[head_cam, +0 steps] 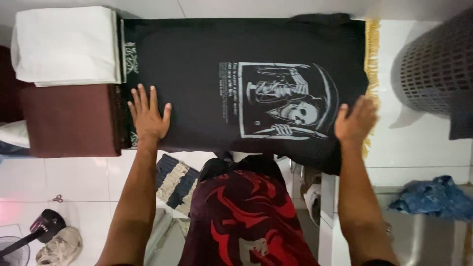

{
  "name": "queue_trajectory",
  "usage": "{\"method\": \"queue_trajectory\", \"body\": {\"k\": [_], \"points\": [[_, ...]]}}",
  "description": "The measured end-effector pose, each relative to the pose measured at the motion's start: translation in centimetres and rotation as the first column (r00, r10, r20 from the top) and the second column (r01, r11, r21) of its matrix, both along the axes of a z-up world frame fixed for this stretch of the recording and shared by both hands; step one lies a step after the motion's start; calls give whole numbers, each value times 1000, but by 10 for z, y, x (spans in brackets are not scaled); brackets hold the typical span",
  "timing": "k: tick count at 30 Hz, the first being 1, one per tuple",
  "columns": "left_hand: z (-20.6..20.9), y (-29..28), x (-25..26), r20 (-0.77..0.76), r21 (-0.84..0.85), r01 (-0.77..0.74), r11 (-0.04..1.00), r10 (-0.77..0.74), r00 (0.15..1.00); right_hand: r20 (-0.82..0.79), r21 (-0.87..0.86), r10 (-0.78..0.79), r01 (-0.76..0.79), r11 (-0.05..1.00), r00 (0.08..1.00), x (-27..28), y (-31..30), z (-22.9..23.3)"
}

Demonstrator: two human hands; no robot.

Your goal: Folding a brown fabric piece and a black t-shirt on a mat placed on the floor.

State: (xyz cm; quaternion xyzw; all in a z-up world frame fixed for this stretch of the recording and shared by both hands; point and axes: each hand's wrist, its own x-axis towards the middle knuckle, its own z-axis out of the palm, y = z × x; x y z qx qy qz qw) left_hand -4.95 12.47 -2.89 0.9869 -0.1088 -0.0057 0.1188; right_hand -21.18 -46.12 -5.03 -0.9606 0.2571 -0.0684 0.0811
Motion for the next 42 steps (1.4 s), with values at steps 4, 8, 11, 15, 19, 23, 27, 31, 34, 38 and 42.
{"method": "queue_trajectory", "body": {"k": [4, 8, 11, 15, 19, 23, 27, 31, 34, 38, 42], "points": [[-15, 7, 17, 138, -7, -85, 996, 85, 987, 79, -209, -13, 29, 978, 997, 28, 23, -21], [11, -86, 18, 130, 0, -51, 999, 51, 990, -42, -215, 176, -180, 960, 984, 96, 165, -15], [2, -133, 30, 22, -131, 77, 988, -75, 997, 143, 56, 562, -573, 817, 815, 137, 237, 34], [-9, -137, 66, 42, -14, 68, 998, -68, 997, 37, 59, 560, -561, 826, 828, 164, 166, 39], [-7, -98, 105, 27, 33, -86, 996, 85, 996, 20, -36, 260, -259, 965, 965, 153, 6, 14], [-4, -97, 118, 73, -40, -126, 991, 128, 989, 28, -66, 182, -179, 982, 983, 151, -55, -3], [4, -100, 119, 26, -3, -176, 984, 176, 984, 194, -141, 324, -301, 943, 926, 162, 18, -14], [7, -98, 118, -21, -28, -192, 981, 191, 981, 89, 88, 759, -764, 639, 645, 186, 103, 77], [0, -95, 119, -25, -35, -195, 980, 195, 981, -82, 276, 465, -428, 861, 882, 191, 59, 93], [-4, -84, 124, 28, -51, -159, 986, 160, 987, 68, -160, 522, -507, 847, 850, 157, -76, 25], [-9, -64, 143, 67, -99, -100, 990, 106, 992, 58, 4, 486, -487, 873, 872, 150, -86, 18]]}}
